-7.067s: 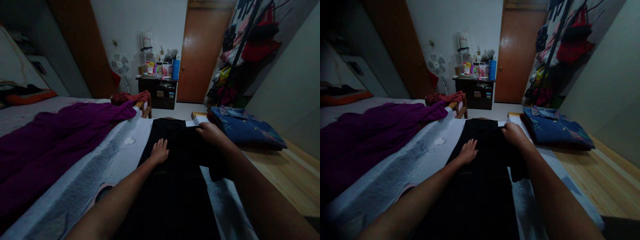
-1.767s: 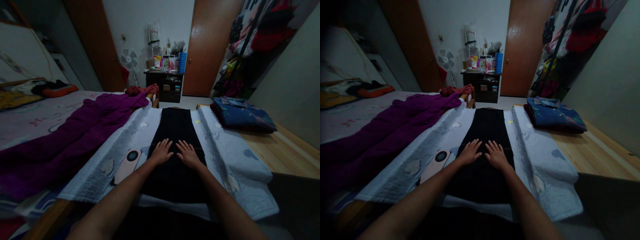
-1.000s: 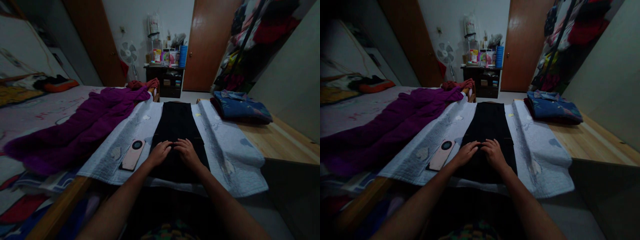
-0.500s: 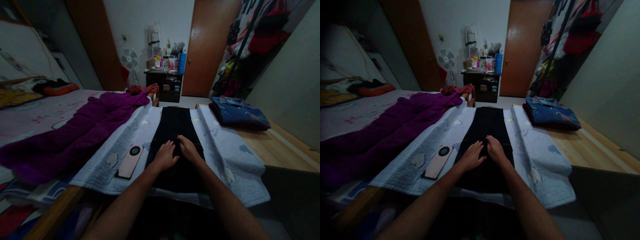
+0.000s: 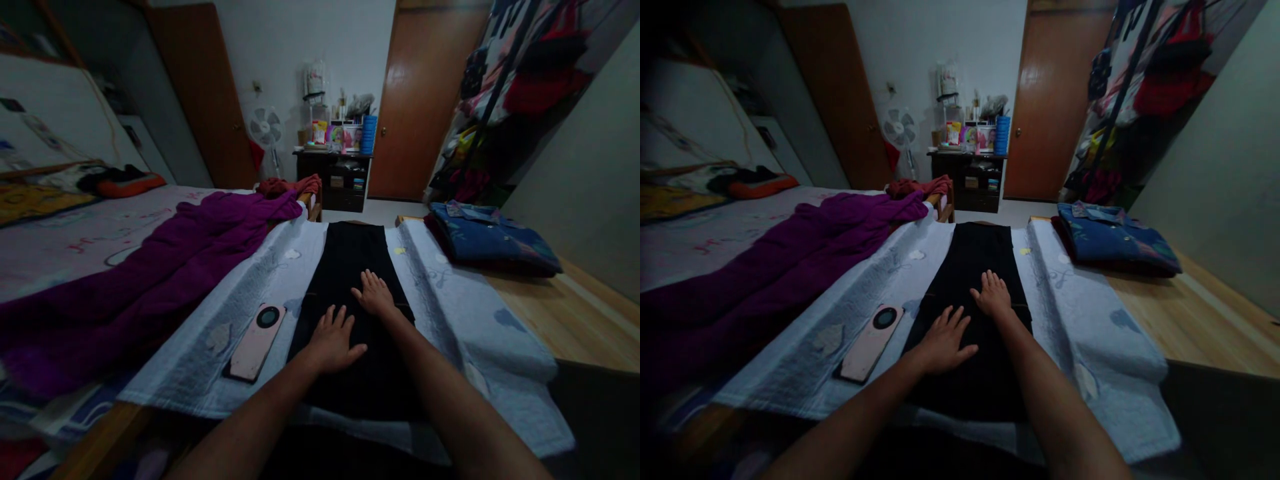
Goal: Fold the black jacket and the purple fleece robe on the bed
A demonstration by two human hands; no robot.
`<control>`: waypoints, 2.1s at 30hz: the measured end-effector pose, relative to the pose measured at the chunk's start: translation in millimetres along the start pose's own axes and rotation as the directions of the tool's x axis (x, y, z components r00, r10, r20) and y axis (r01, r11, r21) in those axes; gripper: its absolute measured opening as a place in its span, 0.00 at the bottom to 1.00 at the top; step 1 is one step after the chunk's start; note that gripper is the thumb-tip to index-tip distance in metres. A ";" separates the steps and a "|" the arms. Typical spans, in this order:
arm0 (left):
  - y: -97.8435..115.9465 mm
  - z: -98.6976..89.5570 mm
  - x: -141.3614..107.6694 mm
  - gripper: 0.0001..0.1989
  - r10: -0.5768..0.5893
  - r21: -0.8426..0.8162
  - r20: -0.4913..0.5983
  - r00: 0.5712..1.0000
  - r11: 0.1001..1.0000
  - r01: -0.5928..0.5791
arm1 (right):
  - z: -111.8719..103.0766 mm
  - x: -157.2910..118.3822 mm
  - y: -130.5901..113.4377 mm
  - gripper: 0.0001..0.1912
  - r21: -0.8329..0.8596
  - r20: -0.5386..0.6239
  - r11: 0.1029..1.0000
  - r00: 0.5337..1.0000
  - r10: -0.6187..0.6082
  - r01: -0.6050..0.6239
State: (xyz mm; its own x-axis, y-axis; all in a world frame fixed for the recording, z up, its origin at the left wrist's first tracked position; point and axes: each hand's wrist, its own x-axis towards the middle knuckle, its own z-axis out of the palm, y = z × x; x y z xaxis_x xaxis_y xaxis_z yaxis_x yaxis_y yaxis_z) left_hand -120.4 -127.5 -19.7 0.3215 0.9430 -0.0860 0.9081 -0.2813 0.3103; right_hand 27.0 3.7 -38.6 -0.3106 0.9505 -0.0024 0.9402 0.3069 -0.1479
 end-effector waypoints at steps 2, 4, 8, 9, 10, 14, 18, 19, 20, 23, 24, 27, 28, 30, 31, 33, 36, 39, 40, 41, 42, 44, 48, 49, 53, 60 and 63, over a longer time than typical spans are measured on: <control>-1.6 -14.2 13.8 0.31 0.006 -0.005 -0.030 1.000 1.000 -0.006 | -8.1 12.0 -2.0 0.34 0.011 0.022 1.000 1.000 0.001 -0.001; -5.6 -26.8 36.0 0.22 -0.031 -0.021 -0.140 0.990 0.999 0.028 | -13.5 23.2 -5.2 0.30 0.033 -0.018 0.998 0.999 -0.043 0.044; -18.6 -23.6 84.4 0.27 -0.126 -0.035 -0.341 0.932 0.992 0.121 | -7.7 37.6 -9.2 0.28 0.081 -0.070 0.980 0.982 -0.178 0.184; -21.9 -16.0 92.5 0.28 -0.133 -0.029 -0.325 0.936 0.991 0.131 | -3.5 39.1 -9.0 0.28 0.083 -0.063 0.975 0.977 -0.203 0.208; -24.9 -6.9 98.0 0.29 -0.142 -0.021 -0.294 0.945 0.990 0.142 | 0.9 40.1 -8.3 0.28 0.081 -0.058 0.971 0.974 -0.220 0.224; -31.7 23.8 98.9 0.29 -0.143 0.057 -0.304 0.942 0.984 0.168 | 12.0 44.7 -3.6 0.28 0.064 -0.078 0.972 0.972 -0.219 0.225; -31.2 28.6 91.7 0.31 -0.130 0.097 -0.343 0.930 0.980 0.173 | 11.3 56.6 0.7 0.29 0.049 -0.052 0.973 0.973 -0.224 0.227; -30.6 28.2 91.1 0.33 -0.135 0.096 -0.345 0.929 0.979 0.178 | 10.9 60.3 1.9 0.29 0.049 -0.047 0.973 0.973 -0.225 0.227; -29.9 28.0 90.6 0.34 -0.141 0.095 -0.343 0.929 0.978 0.184 | 10.7 64.0 3.2 0.29 0.050 -0.041 0.973 0.974 -0.223 0.225; -26.6 27.4 88.7 0.36 -0.157 0.095 -0.307 0.939 0.976 0.194 | 11.3 75.8 8.8 0.31 0.063 -0.021 0.980 0.982 -0.189 0.190; -25.1 25.7 87.9 0.36 -0.161 0.101 -0.289 0.944 0.975 0.197 | 11.1 80.3 11.1 0.31 0.071 -0.012 0.982 0.985 -0.173 0.173; -20.9 9.5 90.1 0.34 -0.179 0.126 -0.232 0.956 0.969 0.212 | 5.9 97.0 17.2 0.31 0.114 0.034 0.985 0.990 -0.135 0.130; -20.5 0.4 94.0 0.31 -0.191 0.126 -0.217 0.957 0.967 0.221 | 2.6 103.7 18.2 0.29 0.134 0.049 0.983 0.989 -0.136 0.128; -22.8 -19.4 108.2 0.23 -0.225 0.097 -0.196 0.954 0.964 0.247 | -4.4 117.9 17.1 0.26 0.169 0.054 0.975 0.986 -0.155 0.144; -25.6 -28.0 118.0 0.20 -0.252 0.069 -0.227 0.941 0.959 0.274 | -7.2 124.9 14.9 0.25 0.178 0.041 0.971 0.985 -0.170 0.160; -34.5 -37.2 139.7 0.22 -0.249 0.036 -0.351 0.903 0.960 0.278 | -8.8 136.8 8.5 0.25 0.204 -0.013 0.957 0.978 -0.210 0.208; -50.9 -26.8 164.9 0.30 -0.240 0.024 -0.380 0.893 0.963 0.269 | 0.6 147.7 -1.1 0.26 0.259 -0.068 0.914 0.950 -0.303 0.310; -63.2 -2.3 171.9 0.30 -0.261 0.041 -0.325 0.909 0.956 0.289 | 15.4 152.7 -3.9 0.24 0.241 -0.046 0.901 0.932 -0.360 0.360; -65.4 4.4 171.2 0.29 -0.253 0.061 -0.315 0.915 0.957 0.285 | 19.0 154.3 -3.3 0.24 0.218 -0.034 0.906 0.931 -0.365 0.363; -66.8 9.4 169.8 0.29 -0.240 0.081 -0.310 0.920 0.957 0.277 | 21.5 156.2 -2.4 0.25 0.193 -0.021 0.911 0.930 -0.366 0.363; -67.4 12.6 168.4 0.29 -0.233 0.095 -0.308 0.922 0.957 0.273 | 22.9 158.5 -1.4 0.26 0.169 -0.007 0.916 0.930 -0.368 0.364; -67.3 14.8 166.4 0.29 -0.244 0.097 -0.314 0.917 0.953 0.287 | 23.3 164.3 0.3 0.27 0.131 0.016 0.921 0.928 -0.373 0.367; -66.5 14.2 165.8 0.29 -0.263 0.104 -0.343 0.902 0.943 0.315 | 23.0 178.5 0.5 0.29 0.083 0.032 0.932 0.934 -0.357 0.353; -66.6 14.3 165.6 0.28 -0.260 0.111 -0.353 0.899 0.942 0.316 | 23.5 181.9 0.1 0.29 0.072 0.028 0.937 0.938 -0.345 0.342; -67.4 14.7 164.1 0.27 -0.259 0.112 -0.367 0.893 0.941 0.319 | 25.6 192.5 -1.4 0.32 0.065 -0.021 0.962 0.964 -0.265 0.265; -68.0 11.1 163.4 0.26 -0.265 0.080 -0.373 0.889 0.946 0.315 | 22.4 207.8 -1.2 0.29 0.151 -0.256 0.984 0.965 -0.050 0.091; -68.6 10.0 162.8 0.26 -0.256 0.078 -0.378 0.890 0.949 0.306 | 16.8 226.7 -3.5 0.34 0.286 -0.302 0.958 0.949 0.088 0.002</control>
State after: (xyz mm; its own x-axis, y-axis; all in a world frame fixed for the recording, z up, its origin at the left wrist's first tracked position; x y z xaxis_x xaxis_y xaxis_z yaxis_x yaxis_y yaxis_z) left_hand -127.6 43.5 -64.4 -0.0480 0.9782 0.2019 0.9810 0.0081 0.1938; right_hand -49.1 217.3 -55.3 -0.1697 0.9439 0.2832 0.8605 0.2820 -0.4243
